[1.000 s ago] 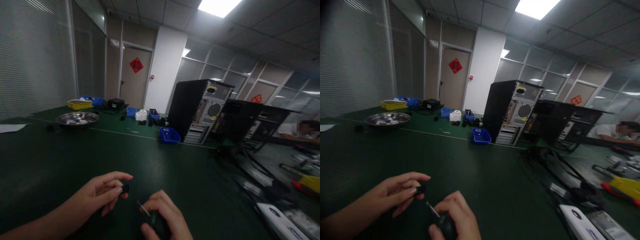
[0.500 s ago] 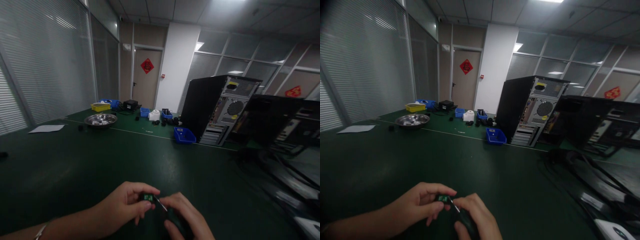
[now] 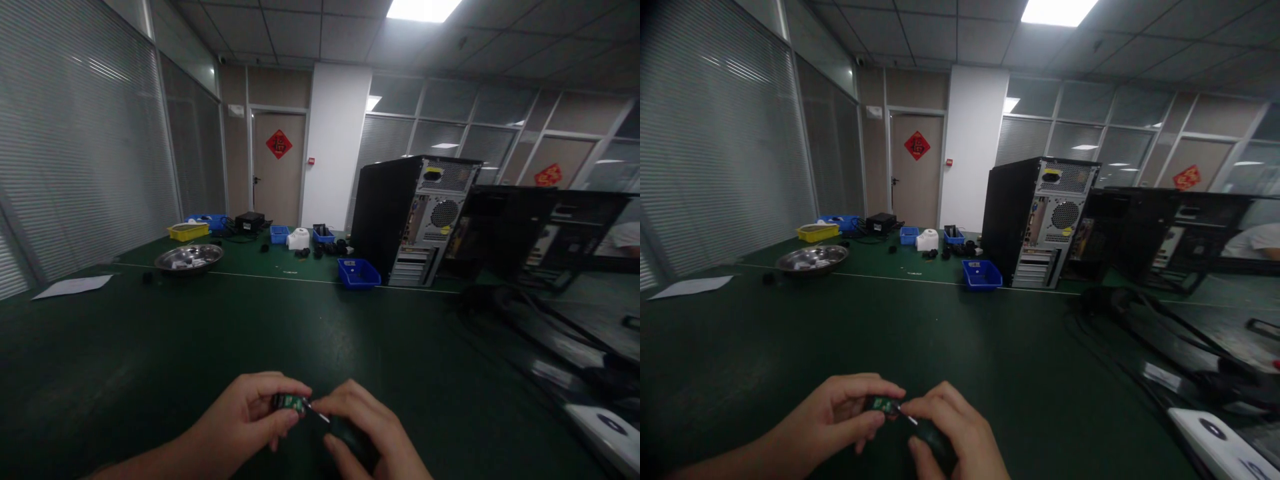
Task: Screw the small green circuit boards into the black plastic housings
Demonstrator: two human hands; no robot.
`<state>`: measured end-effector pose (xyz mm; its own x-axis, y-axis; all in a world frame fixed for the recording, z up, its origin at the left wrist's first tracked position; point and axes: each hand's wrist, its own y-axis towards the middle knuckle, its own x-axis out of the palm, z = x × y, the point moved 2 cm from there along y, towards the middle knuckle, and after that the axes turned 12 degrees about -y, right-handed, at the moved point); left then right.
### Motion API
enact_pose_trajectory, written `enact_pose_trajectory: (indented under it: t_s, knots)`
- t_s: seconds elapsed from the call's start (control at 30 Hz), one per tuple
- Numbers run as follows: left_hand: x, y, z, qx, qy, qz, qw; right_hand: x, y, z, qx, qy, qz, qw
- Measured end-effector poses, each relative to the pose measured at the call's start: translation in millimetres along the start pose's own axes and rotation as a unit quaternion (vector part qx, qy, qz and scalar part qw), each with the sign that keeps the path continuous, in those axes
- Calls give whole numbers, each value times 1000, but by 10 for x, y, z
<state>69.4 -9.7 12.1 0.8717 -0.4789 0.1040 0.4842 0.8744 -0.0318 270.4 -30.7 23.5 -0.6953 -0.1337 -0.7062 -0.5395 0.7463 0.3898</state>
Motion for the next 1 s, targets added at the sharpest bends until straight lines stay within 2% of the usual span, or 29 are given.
enact_pose_trajectory:
  t_s: [0.23,0.53,0.8,1.0]
  knots:
    - [-18,-10,34,16,-1,-3,1000,-2,-20,26,5,12,-5,1000]
    - [-11,-14,21,17,-17,-15,1000,57,-52,61,-22,10,-5,1000]
    - [-44,21,-51,-4,-119,-51,992,46,-48,-21,-35,29,-11,999]
    - [-68,47,-15,3,-154,-9,988,21,-34,-36,-27,20,6,999]
